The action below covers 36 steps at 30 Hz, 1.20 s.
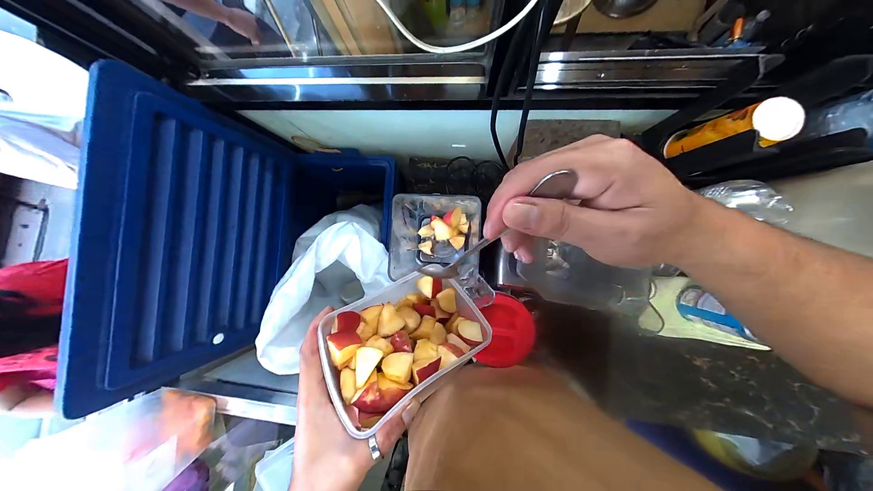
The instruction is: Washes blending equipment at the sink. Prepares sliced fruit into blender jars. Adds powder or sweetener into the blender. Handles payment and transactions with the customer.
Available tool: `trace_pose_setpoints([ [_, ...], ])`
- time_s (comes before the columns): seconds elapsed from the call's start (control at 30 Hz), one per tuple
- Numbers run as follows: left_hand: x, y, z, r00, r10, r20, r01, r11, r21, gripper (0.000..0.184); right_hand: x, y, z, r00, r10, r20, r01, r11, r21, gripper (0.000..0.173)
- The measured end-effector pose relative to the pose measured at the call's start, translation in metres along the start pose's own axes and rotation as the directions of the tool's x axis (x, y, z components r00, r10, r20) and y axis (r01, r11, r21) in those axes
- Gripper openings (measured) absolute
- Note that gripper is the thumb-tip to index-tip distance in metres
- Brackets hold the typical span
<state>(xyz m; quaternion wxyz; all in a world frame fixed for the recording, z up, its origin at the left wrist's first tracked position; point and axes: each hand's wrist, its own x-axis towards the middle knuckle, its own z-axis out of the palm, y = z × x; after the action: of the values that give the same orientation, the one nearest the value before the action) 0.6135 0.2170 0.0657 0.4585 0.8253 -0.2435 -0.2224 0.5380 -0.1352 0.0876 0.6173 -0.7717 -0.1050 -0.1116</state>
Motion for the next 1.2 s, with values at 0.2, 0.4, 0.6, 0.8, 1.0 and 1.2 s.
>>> trace_pose_setpoints([
  [0.2, 0.0, -0.008, 0.0, 1.0, 0.023, -0.019, -0.024, 0.999, -0.043, 0.133, -0.005, 0.006, 0.03, 0.956, 0.043, 0.29, -0.022, 0.997, -0.074, 0.027],
  [0.4, 0.001, -0.004, -0.001, 1.0, 0.028, 0.001, -0.028, 0.999, -0.032, 0.131, 0.006, 0.015, 0.014, 0.982, -0.011, 0.19, 0.029, 0.996, -0.09, 0.025],
  [0.6, 0.001, -0.003, -0.001, 1.0, 0.011, -0.005, -0.012, 0.999, -0.031, 0.132, 0.013, 0.001, -0.006, 0.995, -0.019, 0.098, 0.023, 0.999, -0.044, 0.024],
  [0.8, 0.002, 0.0, 0.0, 1.0, 0.025, -0.009, -0.025, 0.999, -0.044, 0.132, -0.003, 0.002, 0.038, 0.975, 0.071, 0.211, -0.031, 0.982, -0.189, 0.027],
  [1.0, 0.002, -0.001, -0.002, 1.0, 0.024, 0.002, -0.024, 1.0, -0.001, 0.132, -0.002, 0.02, 0.031, 0.978, 0.123, 0.167, -0.083, 0.97, -0.228, 0.026],
  [1.2, 0.0, -0.002, -0.003, 1.0, 0.01, -0.003, -0.01, 0.999, 0.037, 0.132, 0.012, 0.015, 0.002, 0.988, 0.099, 0.118, -0.084, 0.989, -0.122, 0.024],
])
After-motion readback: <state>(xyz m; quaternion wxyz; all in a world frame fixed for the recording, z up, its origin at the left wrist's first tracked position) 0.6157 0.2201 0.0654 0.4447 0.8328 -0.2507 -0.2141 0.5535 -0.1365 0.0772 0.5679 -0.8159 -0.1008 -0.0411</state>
